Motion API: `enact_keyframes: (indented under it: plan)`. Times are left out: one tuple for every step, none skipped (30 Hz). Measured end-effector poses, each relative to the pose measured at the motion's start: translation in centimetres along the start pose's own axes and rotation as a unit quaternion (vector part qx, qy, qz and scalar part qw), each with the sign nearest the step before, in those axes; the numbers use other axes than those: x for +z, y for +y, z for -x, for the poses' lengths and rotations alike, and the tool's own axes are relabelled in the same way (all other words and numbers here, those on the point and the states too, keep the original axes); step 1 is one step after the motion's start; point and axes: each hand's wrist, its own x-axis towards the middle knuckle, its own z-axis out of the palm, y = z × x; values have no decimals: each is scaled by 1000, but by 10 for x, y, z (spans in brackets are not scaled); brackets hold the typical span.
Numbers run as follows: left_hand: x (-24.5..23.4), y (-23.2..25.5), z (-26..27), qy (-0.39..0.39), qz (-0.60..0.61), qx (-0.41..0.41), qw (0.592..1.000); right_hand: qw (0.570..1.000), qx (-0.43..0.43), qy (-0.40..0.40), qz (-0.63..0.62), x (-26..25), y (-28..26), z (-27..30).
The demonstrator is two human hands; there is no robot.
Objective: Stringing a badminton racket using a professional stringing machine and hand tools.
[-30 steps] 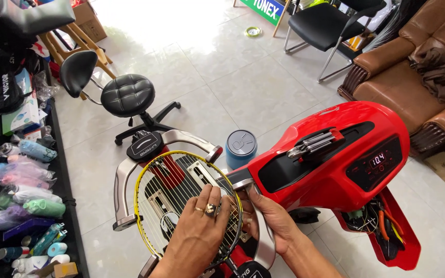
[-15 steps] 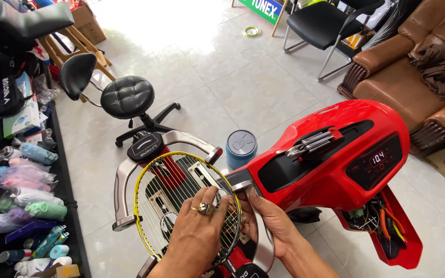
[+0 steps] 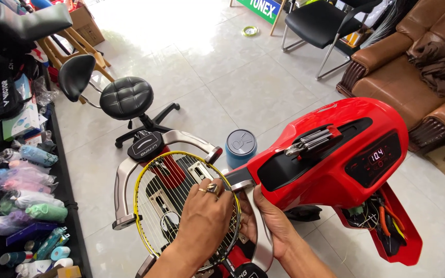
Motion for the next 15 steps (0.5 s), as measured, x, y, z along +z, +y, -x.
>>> enact_keyframes:
  plan:
    - [0,-1,-1,-13,3,14,1000,1000,1,-13,-5,-5,1,-2]
    - [1,-2,-3,-25,5,28,999,1000,1,-26,-9,-10,1,-4]
    - [4,-3,-2,-25,5,30,999,1000,0,-26,-10,-14,2,-6]
    - [6,-4,-2,-24,-2,41,999,999,2,-49,-24,-17,3,-7]
    - [8,-5,-3,-23,-8,52,998,997,4,-71,-38,-20,4,-8]
    - [9,-4,-3,-23,-8,55,998,997,2,-71,-39,-28,4,-11]
    - [10,-3,-3,-45,68,-7,997,996,7,-77,-34,-36,5,-15]
    - [12,-2,-3,-66,144,-70,985,996,12,-83,-28,-46,5,-18]
    - [9,3,-9,-67,145,-68,985,996,10,-82,-29,-40,2,-13]
    - [4,7,-15,-45,234,-82,968,997,16,-65,-27,-33,1,-9]
    - [-1,11,-21,-23,321,-96,942,998,23,-47,-26,-26,-1,-5]
    - [-7,15,-28,-22,321,-96,942,998,23,-46,-25,-25,-2,-3]
    - [-13,18,-36,-78,360,-171,914,999,12,-43,-3,-23,-3,-1]
    - [-20,22,-43,-134,394,-243,876,999,1,-40,19,-21,-4,1]
    - [-18,19,-44,-134,394,-243,876,999,1,-39,19,-22,-5,2]
